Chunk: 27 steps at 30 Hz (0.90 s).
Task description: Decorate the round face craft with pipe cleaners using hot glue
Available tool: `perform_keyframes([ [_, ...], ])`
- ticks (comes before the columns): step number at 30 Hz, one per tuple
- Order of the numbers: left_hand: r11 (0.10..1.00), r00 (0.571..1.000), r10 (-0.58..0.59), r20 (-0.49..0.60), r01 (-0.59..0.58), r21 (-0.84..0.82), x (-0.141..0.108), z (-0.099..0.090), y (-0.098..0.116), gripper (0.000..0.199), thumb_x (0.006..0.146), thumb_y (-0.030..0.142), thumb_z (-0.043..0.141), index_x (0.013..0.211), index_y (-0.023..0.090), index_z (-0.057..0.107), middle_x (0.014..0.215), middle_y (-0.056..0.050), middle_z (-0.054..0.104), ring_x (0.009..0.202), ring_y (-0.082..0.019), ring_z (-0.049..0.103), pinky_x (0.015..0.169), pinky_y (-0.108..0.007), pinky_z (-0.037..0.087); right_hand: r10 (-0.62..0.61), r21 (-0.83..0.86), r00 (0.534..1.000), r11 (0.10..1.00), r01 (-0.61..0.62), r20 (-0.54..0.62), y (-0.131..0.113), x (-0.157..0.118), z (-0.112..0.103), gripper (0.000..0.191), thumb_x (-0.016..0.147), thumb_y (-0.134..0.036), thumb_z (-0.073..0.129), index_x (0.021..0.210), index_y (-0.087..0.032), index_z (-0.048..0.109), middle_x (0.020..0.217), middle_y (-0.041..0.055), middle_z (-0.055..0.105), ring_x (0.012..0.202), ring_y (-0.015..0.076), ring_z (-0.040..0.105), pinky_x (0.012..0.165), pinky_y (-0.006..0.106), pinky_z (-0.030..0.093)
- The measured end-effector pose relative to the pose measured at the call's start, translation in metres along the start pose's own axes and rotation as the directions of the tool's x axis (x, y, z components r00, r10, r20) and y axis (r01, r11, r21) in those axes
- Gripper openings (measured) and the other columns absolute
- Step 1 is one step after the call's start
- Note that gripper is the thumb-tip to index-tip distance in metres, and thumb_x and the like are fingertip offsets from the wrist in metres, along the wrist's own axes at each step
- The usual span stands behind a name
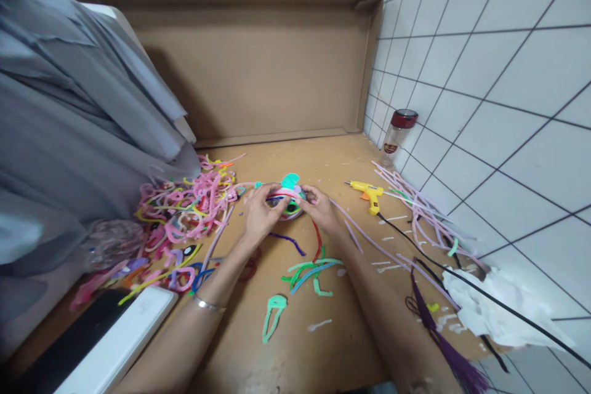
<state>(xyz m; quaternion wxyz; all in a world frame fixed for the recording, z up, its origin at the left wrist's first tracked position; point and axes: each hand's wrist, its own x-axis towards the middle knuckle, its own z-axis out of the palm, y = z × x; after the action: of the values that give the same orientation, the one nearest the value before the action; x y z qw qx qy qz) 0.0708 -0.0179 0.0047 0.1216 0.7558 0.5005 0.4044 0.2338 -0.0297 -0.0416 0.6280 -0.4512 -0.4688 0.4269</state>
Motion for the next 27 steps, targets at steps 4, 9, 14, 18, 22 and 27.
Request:
perform_keyframes([
  [4, 1.000, 1.000, 0.004, 0.001, -0.004, 0.001, 0.000, 0.001, -0.001, 0.028, 0.079, 0.036, 0.069, 0.103, 0.021, 0.068, 0.109, -0.007, 0.073, 0.106, -0.028, 0.061, 0.092, -0.043, 0.042, 0.004, -0.015, 1.000, 1.000, -0.005, -0.014, -0.003, -0.002, 0.000, 0.052, 0.057, -0.044, 0.086, 0.101, -0.021, 0.068, 0.106, 0.0066, 0.073, 0.097, 0.0220, 0.067, 0.093, 0.040, 0.053],
  [9, 1.000, 1.000, -0.001, 0.000, 0.001, 0.010, 0.000, 0.001, -0.002, 0.029, 0.079, 0.036, 0.069, 0.104, 0.022, 0.067, 0.111, -0.007, 0.072, 0.108, -0.028, 0.061, 0.092, -0.043, 0.041, 0.054, 0.034, 0.998, 0.998, -0.055, 0.018, -0.005, -0.003, 0.000, 0.053, 0.058, -0.044, 0.085, 0.102, -0.021, 0.068, 0.105, 0.0063, 0.073, 0.098, 0.0227, 0.067, 0.093, 0.040, 0.053],
  [14, 1.000, 1.000, -0.008, 0.011, 0.008, 0.014, -0.001, 0.000, 0.001, 0.030, 0.078, 0.035, 0.070, 0.106, 0.022, 0.067, 0.113, -0.006, 0.072, 0.109, -0.028, 0.061, 0.093, -0.044, 0.041, 0.057, 0.038, 0.998, 0.998, -0.058, 0.015, -0.006, -0.002, -0.002, 0.054, 0.054, -0.041, 0.087, 0.100, -0.021, 0.067, 0.104, 0.0056, 0.073, 0.096, 0.0216, 0.067, 0.094, 0.040, 0.051],
  [18, 1.000, 1.000, -0.021, 0.008, 0.020, 0.014, -0.001, 0.000, 0.004, 0.029, 0.078, 0.034, 0.070, 0.104, 0.021, 0.067, 0.112, -0.006, 0.072, 0.109, -0.028, 0.061, 0.093, -0.044, 0.041, 0.027, -0.001, 0.999, 1.000, -0.027, 0.027, -0.009, -0.002, -0.002, 0.054, 0.054, -0.042, 0.088, 0.099, -0.021, 0.067, 0.101, 0.0056, 0.073, 0.094, 0.0210, 0.067, 0.092, 0.039, 0.052],
  [22, 1.000, 1.000, -0.021, 0.010, 0.021, 0.004, -0.001, -0.001, 0.004, 0.029, 0.078, 0.034, 0.070, 0.104, 0.022, 0.068, 0.112, -0.007, 0.072, 0.110, -0.028, 0.060, 0.095, -0.044, 0.041, -0.002, -0.042, 1.000, 0.999, 0.003, 0.022, -0.011, -0.003, -0.003, 0.051, 0.056, -0.042, 0.087, 0.099, -0.021, 0.068, 0.100, 0.0051, 0.074, 0.093, 0.0204, 0.067, 0.090, 0.038, 0.053],
  [27, 0.999, 0.999, -0.032, 0.018, 0.032, -0.006, 0.000, -0.001, 0.003, 0.029, 0.077, 0.034, 0.070, 0.103, 0.022, 0.067, 0.112, -0.007, 0.072, 0.108, -0.029, 0.061, 0.093, -0.044, 0.042, 0.011, -0.031, 1.000, 0.999, -0.011, 0.006, -0.008, -0.002, -0.002, 0.052, 0.054, -0.043, 0.087, 0.098, -0.021, 0.069, 0.097, 0.0040, 0.074, 0.089, 0.0198, 0.068, 0.089, 0.037, 0.054],
])
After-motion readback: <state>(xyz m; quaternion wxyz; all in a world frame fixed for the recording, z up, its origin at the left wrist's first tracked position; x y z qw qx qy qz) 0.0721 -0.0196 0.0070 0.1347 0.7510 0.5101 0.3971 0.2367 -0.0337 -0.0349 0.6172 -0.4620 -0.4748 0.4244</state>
